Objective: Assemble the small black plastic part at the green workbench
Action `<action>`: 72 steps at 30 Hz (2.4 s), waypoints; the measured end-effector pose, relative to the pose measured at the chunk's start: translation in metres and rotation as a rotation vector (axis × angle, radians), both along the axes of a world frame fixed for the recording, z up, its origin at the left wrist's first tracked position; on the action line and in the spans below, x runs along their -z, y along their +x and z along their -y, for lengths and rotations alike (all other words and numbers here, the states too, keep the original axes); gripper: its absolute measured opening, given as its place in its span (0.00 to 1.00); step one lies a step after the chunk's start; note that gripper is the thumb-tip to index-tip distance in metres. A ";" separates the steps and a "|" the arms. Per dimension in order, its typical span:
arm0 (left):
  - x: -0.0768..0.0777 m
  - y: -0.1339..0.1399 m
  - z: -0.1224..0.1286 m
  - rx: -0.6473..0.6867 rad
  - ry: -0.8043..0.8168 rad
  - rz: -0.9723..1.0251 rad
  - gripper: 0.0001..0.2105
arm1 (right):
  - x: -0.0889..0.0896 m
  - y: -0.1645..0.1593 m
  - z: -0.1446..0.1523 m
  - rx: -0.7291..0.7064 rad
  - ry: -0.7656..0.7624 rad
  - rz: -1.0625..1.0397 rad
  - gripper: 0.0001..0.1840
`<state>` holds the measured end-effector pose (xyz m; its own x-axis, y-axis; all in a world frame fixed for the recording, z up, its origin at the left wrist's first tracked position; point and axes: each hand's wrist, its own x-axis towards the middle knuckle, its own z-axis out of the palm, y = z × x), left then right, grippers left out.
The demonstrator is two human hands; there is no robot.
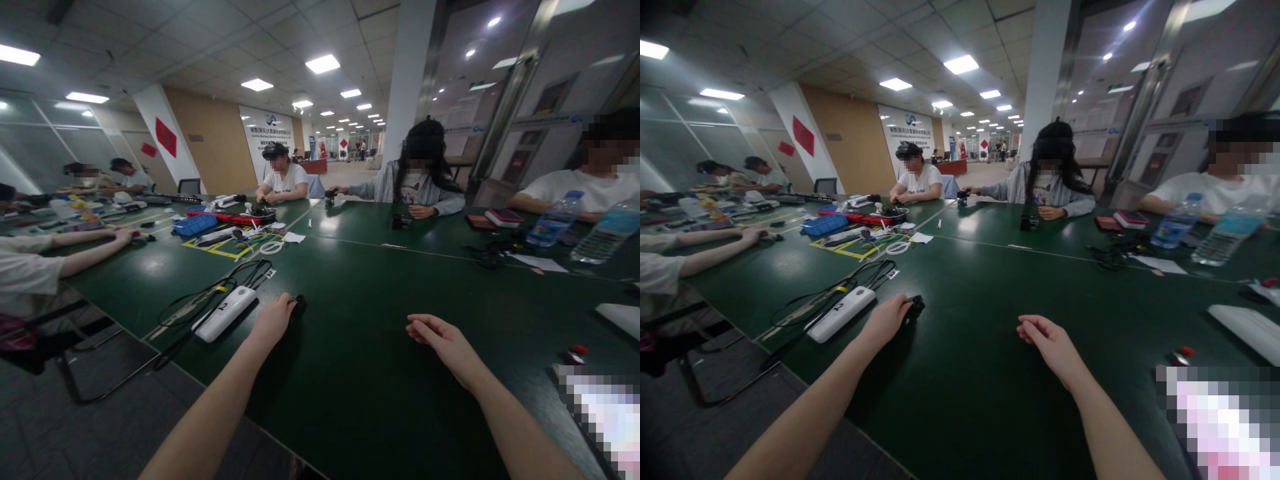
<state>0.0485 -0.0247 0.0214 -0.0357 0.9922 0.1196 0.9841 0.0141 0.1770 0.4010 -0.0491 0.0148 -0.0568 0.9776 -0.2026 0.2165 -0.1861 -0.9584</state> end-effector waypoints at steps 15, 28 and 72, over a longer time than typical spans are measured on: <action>-0.003 0.001 0.002 -0.008 -0.008 0.046 0.12 | 0.002 0.000 -0.002 0.009 0.000 0.002 0.16; -0.005 0.002 0.003 0.000 -0.006 0.023 0.12 | 0.003 0.000 -0.001 -0.004 0.014 -0.004 0.18; -0.003 0.004 0.004 0.040 -0.011 -0.094 0.11 | 0.007 0.000 -0.003 0.008 0.013 -0.017 0.18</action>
